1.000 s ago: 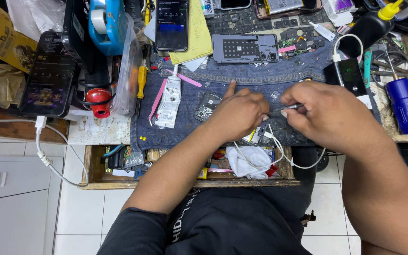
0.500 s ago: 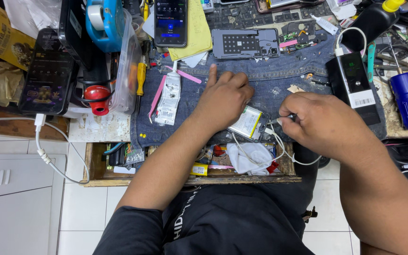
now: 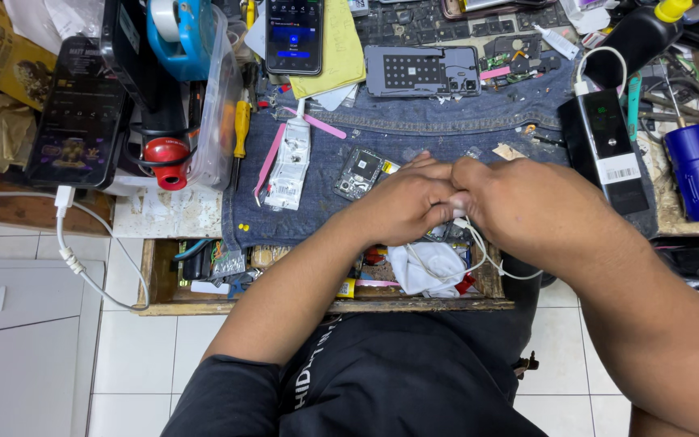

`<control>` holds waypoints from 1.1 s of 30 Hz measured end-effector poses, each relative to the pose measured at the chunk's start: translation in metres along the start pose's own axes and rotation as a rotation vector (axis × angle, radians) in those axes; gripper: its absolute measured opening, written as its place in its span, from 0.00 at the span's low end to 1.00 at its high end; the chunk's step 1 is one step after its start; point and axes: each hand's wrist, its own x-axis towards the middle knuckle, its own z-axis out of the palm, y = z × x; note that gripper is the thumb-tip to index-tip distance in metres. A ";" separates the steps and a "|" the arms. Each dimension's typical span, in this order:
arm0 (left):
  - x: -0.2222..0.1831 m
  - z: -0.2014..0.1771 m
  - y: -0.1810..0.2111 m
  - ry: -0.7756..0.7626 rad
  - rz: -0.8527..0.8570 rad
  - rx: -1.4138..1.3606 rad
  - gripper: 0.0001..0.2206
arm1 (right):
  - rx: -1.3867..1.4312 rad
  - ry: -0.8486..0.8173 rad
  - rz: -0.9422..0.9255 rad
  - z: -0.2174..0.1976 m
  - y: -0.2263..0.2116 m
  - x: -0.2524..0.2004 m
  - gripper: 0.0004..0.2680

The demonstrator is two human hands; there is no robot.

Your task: The person applies adhesive from a bottle to the edges of a mobile phone frame, aligns and presses a component into the frame, and then uses a screwdriver to tighten screws on the device internal structure.

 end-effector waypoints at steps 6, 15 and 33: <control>-0.002 0.007 -0.006 0.025 -0.093 -0.025 0.17 | 0.339 0.248 -0.246 0.007 0.002 0.002 0.12; -0.003 0.004 0.005 0.078 -0.071 -0.032 0.16 | 0.232 0.158 0.018 0.011 0.003 -0.003 0.11; -0.002 0.013 0.005 0.022 -0.083 0.147 0.16 | 0.324 0.349 -0.194 0.024 0.007 -0.004 0.07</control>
